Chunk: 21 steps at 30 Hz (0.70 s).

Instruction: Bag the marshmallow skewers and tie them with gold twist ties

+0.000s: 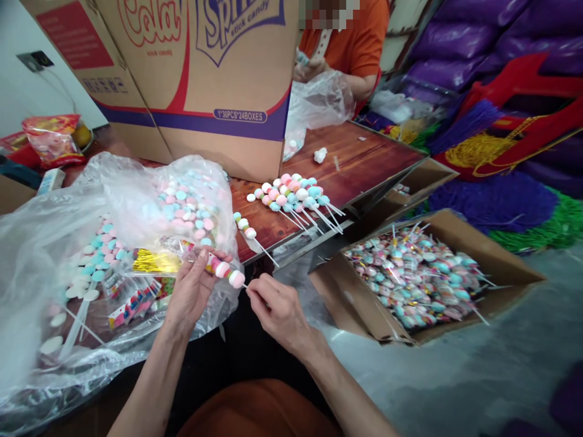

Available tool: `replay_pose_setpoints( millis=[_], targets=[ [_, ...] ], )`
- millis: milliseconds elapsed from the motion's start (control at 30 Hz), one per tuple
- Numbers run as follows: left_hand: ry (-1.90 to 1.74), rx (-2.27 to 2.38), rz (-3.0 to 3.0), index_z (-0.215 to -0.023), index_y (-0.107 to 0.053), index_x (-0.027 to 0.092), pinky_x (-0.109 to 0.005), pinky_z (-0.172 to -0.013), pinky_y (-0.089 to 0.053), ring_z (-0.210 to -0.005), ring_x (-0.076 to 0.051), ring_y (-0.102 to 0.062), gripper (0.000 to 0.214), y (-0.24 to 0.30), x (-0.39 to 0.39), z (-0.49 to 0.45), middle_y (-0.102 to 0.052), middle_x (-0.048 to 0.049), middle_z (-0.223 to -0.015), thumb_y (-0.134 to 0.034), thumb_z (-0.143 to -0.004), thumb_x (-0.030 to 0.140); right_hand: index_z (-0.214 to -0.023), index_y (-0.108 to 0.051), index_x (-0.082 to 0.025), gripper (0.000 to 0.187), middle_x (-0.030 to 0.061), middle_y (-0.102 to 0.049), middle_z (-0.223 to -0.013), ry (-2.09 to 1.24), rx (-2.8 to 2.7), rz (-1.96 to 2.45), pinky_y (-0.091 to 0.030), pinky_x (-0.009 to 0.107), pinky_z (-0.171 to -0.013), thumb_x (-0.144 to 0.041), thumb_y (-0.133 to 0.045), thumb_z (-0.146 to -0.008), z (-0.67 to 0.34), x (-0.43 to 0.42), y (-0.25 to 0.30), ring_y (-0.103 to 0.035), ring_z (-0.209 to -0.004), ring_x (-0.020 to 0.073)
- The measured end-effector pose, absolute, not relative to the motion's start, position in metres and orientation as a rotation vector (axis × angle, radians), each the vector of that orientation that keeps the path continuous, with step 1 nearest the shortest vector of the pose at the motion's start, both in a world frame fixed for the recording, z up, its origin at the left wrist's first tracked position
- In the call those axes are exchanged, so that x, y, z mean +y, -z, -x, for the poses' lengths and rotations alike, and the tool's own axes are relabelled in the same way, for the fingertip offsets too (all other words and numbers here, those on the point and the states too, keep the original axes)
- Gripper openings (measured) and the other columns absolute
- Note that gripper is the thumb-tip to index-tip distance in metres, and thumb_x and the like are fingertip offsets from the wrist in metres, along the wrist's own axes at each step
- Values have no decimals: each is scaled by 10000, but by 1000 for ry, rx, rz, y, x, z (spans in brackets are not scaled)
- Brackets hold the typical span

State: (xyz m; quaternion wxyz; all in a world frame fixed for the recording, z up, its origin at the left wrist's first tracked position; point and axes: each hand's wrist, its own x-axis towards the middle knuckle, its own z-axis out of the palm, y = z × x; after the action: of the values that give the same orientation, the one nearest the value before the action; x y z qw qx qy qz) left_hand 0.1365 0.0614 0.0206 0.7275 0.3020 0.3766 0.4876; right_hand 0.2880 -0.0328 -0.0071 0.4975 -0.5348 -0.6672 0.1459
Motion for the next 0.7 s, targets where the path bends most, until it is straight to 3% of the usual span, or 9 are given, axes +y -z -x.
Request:
replay_pose_setpoints(
  millis=[200,700],
  targets=[
    [-1013,844,-663,-847,-705,161,-315,-793,-582,-871,-210,-729,260,-20,60,-138,-748,-62,-837,-828,-781,380,-792,-574,-187,247,-18,-482,-648,63,-1882,1331,-333,282,-580,-53,-494,-985,-297,-34,13,-433,-582,128],
    [-809,883,-552,-883,-683,125,-357,-847,-592,-950,-265,-751,251,-19,63,-133,-774,-148,-931,-683,-915,374,-802,-611,-177,277,-10,-491,-642,225,-1990,1418,-307,293,-588,-78,-459,-1011,-304,-39,4,-427,-590,130]
  ],
)
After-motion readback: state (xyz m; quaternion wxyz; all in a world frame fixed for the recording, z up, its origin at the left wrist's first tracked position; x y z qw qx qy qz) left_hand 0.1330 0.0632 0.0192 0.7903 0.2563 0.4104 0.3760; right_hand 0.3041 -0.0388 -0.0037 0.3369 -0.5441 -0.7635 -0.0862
